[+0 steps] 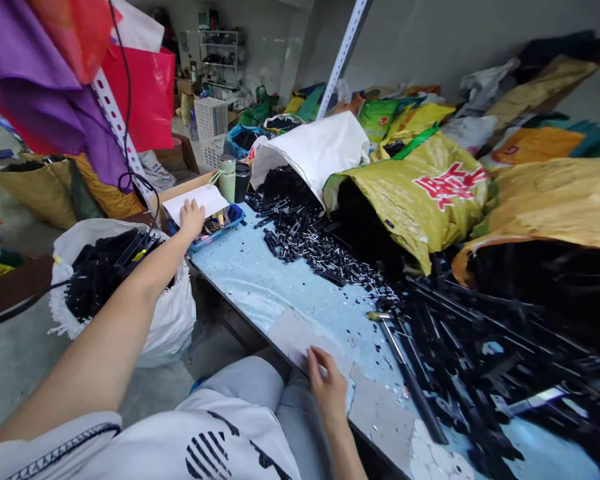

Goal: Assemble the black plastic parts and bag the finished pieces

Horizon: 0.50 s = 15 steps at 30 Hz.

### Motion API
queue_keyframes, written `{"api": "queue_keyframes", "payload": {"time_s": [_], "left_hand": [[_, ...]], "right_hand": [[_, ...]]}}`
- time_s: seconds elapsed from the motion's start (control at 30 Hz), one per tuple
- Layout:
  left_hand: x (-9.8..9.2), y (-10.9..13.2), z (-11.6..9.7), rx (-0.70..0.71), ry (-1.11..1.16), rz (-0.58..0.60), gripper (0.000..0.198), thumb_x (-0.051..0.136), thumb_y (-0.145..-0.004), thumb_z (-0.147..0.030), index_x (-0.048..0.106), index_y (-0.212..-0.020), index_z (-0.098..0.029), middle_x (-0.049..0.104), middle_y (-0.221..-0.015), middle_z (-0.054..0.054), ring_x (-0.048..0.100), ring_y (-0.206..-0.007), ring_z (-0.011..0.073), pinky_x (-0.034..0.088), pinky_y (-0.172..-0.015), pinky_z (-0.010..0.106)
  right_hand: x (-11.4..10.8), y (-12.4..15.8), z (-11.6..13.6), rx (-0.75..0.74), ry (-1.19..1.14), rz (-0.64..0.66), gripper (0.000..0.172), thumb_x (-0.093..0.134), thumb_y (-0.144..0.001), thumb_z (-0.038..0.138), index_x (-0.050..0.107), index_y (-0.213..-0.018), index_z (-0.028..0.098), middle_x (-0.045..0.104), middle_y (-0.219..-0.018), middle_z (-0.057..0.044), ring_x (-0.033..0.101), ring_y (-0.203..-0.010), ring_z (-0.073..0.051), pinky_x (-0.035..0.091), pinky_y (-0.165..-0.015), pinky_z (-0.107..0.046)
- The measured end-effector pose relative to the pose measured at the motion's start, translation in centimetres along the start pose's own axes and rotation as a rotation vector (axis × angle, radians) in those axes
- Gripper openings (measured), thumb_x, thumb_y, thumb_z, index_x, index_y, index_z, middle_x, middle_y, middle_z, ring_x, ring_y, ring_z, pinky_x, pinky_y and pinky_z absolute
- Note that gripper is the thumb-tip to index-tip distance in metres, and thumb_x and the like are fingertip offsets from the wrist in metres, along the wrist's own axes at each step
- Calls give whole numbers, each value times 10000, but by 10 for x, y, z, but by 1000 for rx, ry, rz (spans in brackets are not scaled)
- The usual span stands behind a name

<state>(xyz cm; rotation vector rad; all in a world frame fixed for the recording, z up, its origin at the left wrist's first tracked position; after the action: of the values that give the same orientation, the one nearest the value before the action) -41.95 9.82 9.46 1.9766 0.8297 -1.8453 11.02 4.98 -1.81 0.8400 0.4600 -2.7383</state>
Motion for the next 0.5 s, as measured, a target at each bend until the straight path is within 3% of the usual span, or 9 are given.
{"api": "queue_keyframes", "payload": {"time_s": [0.1,0.17,0.23,0.33,0.4,0.5], "left_hand": [[-3,-11,22,15,-91,42,493,396,-843,-152,389,-1299,36,485,-1230,313,406,-1212,367,312,-965,482],[-8,-17,27,32,-137,38,542,357,-866,-170,290,-1376,0,529,-1172,274,493,-1116,334,352,-932,449],[-10,-21,22,118,-194,43,556,303,-884,-159,223,-1433,-110,488,-1249,221,523,-1078,299,370,-916,423],[-7,-25,11,242,-268,92,489,260,-891,-142,390,-1361,-169,362,-1381,188,477,-1133,309,362,-918,444],[-14,-27,10,248,-287,16,455,248,-890,-143,474,-1282,-89,278,-1431,217,359,-1231,358,302,-954,515],[-22,-26,9,304,-277,-104,480,184,-891,-118,453,-1274,-14,200,-1464,241,184,-1320,364,168,-1005,580]], "right_hand": [[-40,22,-34,12,131,-195,363,521,-846,489,655,-917,159,705,-853,-82,665,-710,-190,532,-682,-307],[-49,29,-38,-23,187,-282,326,536,-855,446,663,-901,150,706,-831,-85,664,-683,-180,526,-672,-287],[-47,30,-31,-99,250,-327,267,551,-859,389,668,-878,150,709,-802,-80,661,-651,-167,517,-639,-265],[-37,28,-19,-219,354,-330,166,581,-848,305,671,-868,167,707,-740,-46,648,-596,-146,491,-591,-241],[-34,28,-16,-257,386,-330,122,599,-838,268,668,-877,175,699,-710,-26,635,-572,-136,474,-570,-234],[-35,28,-15,-278,392,-326,98,612,-829,241,659,-888,178,694,-707,-15,627,-570,-129,463,-568,-230]]}}
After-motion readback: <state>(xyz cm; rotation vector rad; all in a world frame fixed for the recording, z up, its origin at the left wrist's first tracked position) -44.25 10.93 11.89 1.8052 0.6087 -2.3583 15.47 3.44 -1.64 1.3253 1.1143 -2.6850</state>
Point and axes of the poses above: each hand's wrist, its own y-axis away from the middle knuckle, its own x-axis out of the palm, z = x × y, the point moved 9 cm from there along -y, towards the middle knuckle
